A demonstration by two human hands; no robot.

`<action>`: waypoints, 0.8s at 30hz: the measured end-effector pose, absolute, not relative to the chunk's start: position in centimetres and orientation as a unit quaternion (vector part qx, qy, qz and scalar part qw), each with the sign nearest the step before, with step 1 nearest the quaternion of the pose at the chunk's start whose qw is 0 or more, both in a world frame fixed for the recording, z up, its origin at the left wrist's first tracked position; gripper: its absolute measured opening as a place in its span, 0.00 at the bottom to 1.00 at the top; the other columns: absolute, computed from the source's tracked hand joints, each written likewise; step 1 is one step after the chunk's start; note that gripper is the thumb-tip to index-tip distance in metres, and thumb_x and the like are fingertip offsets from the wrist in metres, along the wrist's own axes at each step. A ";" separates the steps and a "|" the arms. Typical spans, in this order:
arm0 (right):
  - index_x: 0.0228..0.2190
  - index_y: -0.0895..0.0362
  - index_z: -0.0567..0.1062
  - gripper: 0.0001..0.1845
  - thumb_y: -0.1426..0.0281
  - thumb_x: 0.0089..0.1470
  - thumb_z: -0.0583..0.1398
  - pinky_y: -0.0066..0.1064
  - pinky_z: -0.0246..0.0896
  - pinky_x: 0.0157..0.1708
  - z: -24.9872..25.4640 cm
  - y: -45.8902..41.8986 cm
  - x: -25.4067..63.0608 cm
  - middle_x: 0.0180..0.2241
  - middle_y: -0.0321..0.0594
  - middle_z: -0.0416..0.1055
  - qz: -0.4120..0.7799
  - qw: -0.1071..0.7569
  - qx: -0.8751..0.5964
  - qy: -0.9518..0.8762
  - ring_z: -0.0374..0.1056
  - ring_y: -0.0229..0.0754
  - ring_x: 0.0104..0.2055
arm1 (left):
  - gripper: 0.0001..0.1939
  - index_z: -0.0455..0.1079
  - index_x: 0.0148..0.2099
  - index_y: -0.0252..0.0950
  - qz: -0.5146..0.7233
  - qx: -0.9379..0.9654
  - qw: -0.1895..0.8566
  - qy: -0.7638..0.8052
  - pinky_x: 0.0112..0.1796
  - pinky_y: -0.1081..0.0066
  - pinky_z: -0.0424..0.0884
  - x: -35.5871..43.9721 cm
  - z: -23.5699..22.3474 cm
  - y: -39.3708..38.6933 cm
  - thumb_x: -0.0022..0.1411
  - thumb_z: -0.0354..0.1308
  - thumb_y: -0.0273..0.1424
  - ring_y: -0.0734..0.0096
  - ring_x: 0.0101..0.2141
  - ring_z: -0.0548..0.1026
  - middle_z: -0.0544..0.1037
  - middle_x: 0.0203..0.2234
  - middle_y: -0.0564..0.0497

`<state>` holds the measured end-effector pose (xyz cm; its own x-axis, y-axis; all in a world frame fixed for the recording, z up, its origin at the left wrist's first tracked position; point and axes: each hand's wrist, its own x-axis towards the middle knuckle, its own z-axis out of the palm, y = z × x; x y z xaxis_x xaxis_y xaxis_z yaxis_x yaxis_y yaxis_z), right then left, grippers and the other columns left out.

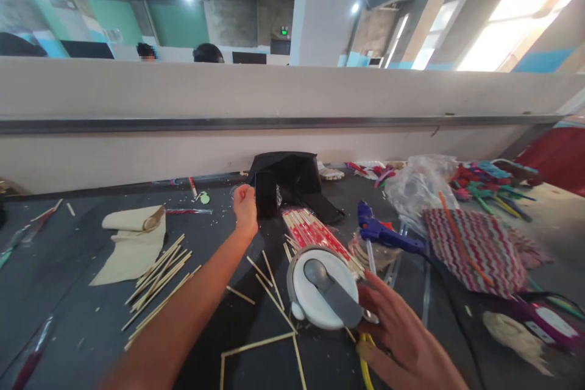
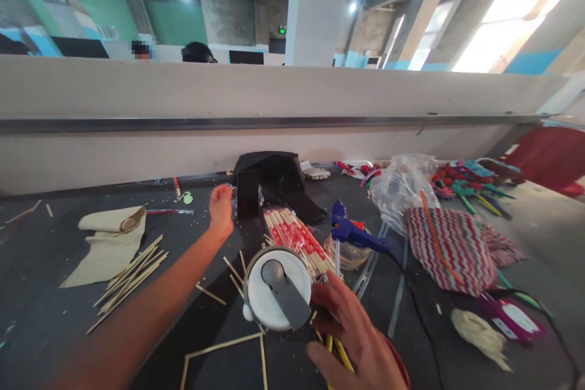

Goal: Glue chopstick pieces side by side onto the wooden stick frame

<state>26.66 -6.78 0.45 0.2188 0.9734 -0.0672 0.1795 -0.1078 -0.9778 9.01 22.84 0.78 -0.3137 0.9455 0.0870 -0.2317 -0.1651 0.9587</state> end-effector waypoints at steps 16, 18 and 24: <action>0.58 0.53 0.54 0.49 0.69 0.38 0.69 0.45 0.67 0.46 -2.1 -3.2 20.6 0.49 0.50 0.70 0.360 0.572 -0.555 -0.484 0.70 0.54 0.48 | 0.48 0.49 0.66 0.42 0.054 0.992 0.100 -0.048 0.56 0.53 0.55 7.9 13.0 8.7 0.46 0.65 0.44 0.49 0.59 0.58 0.58 0.62 0.41; 0.54 0.53 0.58 0.44 0.68 0.37 0.70 0.44 0.68 0.45 -2.3 -2.7 20.1 0.48 0.49 0.71 0.419 0.607 -0.507 -0.445 0.71 0.53 0.47 | 0.46 0.51 0.65 0.41 0.030 0.994 0.089 -0.062 0.53 0.54 0.59 8.5 13.0 8.9 0.46 0.65 0.40 0.49 0.55 0.63 0.62 0.59 0.41; 0.48 0.51 0.65 0.41 0.62 0.31 0.73 0.43 0.72 0.38 -2.5 -2.7 19.5 0.46 0.48 0.72 0.478 0.660 -0.446 -0.371 0.72 0.54 0.45 | 0.40 0.56 0.63 0.40 0.078 0.991 0.101 -0.036 0.51 0.56 0.60 8.2 12.6 7.8 0.49 0.62 0.41 0.53 0.51 0.66 0.68 0.54 0.42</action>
<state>19.52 -2.65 -2.52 0.2689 0.9611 0.0631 -0.2998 0.1457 -0.9428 8.17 7.77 12.56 0.9851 -0.0561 0.1628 -0.0879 -0.9768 0.1951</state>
